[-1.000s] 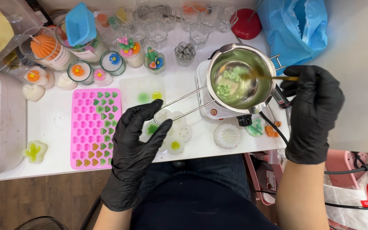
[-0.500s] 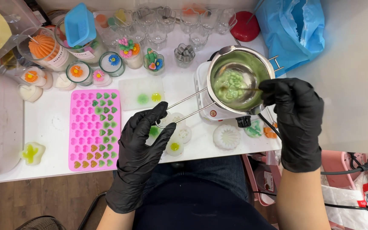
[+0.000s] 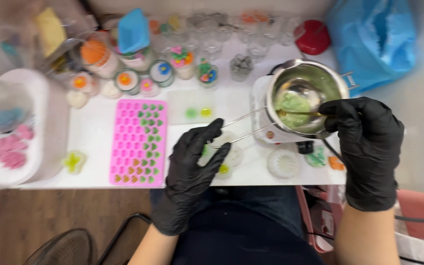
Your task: Preparing, melting, and pouring colored wax into silicone molds to create wax melts.
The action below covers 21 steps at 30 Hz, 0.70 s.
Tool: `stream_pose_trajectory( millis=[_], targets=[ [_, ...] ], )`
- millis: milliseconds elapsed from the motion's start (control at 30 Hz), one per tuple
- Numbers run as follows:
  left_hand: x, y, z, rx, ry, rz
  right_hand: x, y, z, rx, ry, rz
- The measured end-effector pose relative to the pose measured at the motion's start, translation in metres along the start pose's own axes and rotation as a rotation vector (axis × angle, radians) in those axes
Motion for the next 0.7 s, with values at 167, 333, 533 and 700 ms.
stream_pose_trajectory(
  millis=[167, 333, 533, 700],
  targets=[
    [0.0, -0.004, -0.002, 0.015, 0.022, 0.014, 0.027, 0.052, 0.01, -0.277, 0.16, -0.172],
    [-0.001, -0.004, -0.003, 0.002, 0.045, -0.009, -0.007, 0.0, -0.007, -0.097, 0.063, -0.32],
    [0.002, -0.006, -0.003, 0.009, 0.046, -0.025, 0.021, 0.052, 0.012, -0.097, 0.161, -0.143],
    [0.002, -0.009, -0.001, 0.062, 0.04, 0.013, -0.011, 0.025, 0.007, -0.189, 0.08, -0.408]
  ],
)
Point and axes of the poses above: each hand's wrist, its own z-axis towards the middle knuckle, its own x-axis out of the palm, y = z × x, the point moved 9 cm from there along z, towards the middle knuckle, and after that the axes turned 2 degrees about x, right-handed, at the moved point
